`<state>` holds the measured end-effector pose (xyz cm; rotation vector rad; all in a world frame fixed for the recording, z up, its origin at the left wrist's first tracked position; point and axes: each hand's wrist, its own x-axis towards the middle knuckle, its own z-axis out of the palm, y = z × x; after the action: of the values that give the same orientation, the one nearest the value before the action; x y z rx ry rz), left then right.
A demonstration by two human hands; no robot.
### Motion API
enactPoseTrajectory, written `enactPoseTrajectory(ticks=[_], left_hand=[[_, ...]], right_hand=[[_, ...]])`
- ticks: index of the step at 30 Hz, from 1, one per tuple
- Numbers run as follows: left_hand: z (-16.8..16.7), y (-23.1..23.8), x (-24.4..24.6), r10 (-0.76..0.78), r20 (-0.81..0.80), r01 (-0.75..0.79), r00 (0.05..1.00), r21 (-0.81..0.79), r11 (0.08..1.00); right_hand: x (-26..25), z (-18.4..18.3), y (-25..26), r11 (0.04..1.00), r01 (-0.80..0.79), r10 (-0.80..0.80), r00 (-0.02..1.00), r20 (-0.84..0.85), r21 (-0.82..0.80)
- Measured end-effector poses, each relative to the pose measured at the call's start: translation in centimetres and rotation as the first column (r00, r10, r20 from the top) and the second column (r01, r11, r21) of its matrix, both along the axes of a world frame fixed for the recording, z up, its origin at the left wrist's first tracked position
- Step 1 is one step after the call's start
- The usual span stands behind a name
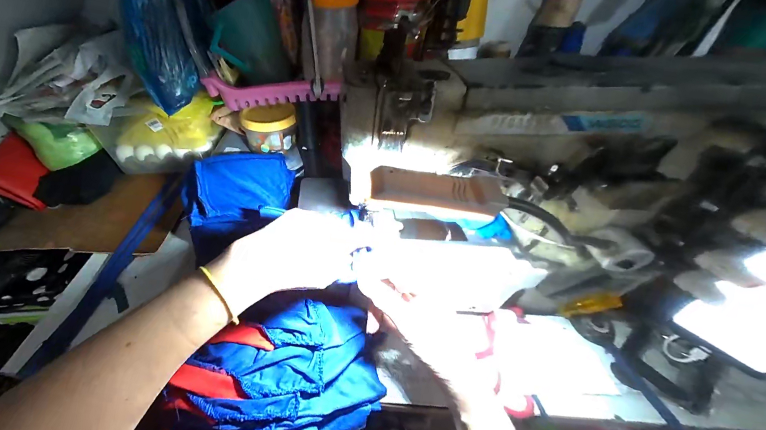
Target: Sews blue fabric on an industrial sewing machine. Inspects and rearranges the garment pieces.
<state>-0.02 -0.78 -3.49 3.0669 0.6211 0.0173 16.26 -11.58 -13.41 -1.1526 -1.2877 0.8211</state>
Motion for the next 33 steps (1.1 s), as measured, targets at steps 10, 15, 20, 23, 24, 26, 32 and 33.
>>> enactPoseTrajectory(ticks=[10,15,20,23,24,26,32,33], left_hand=[[3.0,0.1,-0.8,0.040,0.082,-0.041,0.996,0.012,0.999],[2.8,0.2,-0.2,-0.039,-0.146,0.038,0.988,-0.013,0.999],[5.5,-0.2,0.2,-0.203,-0.172,0.145,0.964,-0.299,0.943],[4.8,0.8,0.9,-0.066,-0.358,-0.023,0.931,-0.240,0.970],[4.1,1.3,1.0,0.023,-0.383,-0.083,0.923,-0.141,0.987],[3.3,1.8,1.0,0.161,-0.378,-0.174,0.912,0.000,0.985],[5.3,0.8,1.0,-0.122,-0.300,0.037,0.946,-0.273,0.961],[5.2,0.6,1.1,-0.118,-0.319,0.041,0.940,-0.239,0.970]], right_hand=[[-0.3,2.7,-0.6,0.993,-0.076,0.091,0.977,0.193,-0.087],[0.9,1.4,1.2,0.987,-0.074,0.099,0.978,0.182,-0.142],[0.4,-0.1,0.5,0.988,-0.095,0.105,0.992,0.069,-0.124],[-0.1,-1.1,0.3,0.986,-0.114,0.100,0.988,-0.117,-0.121],[-0.1,-1.3,0.4,0.983,-0.121,0.099,0.983,-0.156,-0.136],[0.0,-1.4,0.9,0.980,-0.131,0.103,0.977,-0.184,-0.149],[0.5,-1.3,1.7,0.984,-0.159,0.138,0.968,-0.209,-0.086],[0.5,-1.5,1.8,0.984,-0.163,0.143,0.965,-0.218,-0.078]])
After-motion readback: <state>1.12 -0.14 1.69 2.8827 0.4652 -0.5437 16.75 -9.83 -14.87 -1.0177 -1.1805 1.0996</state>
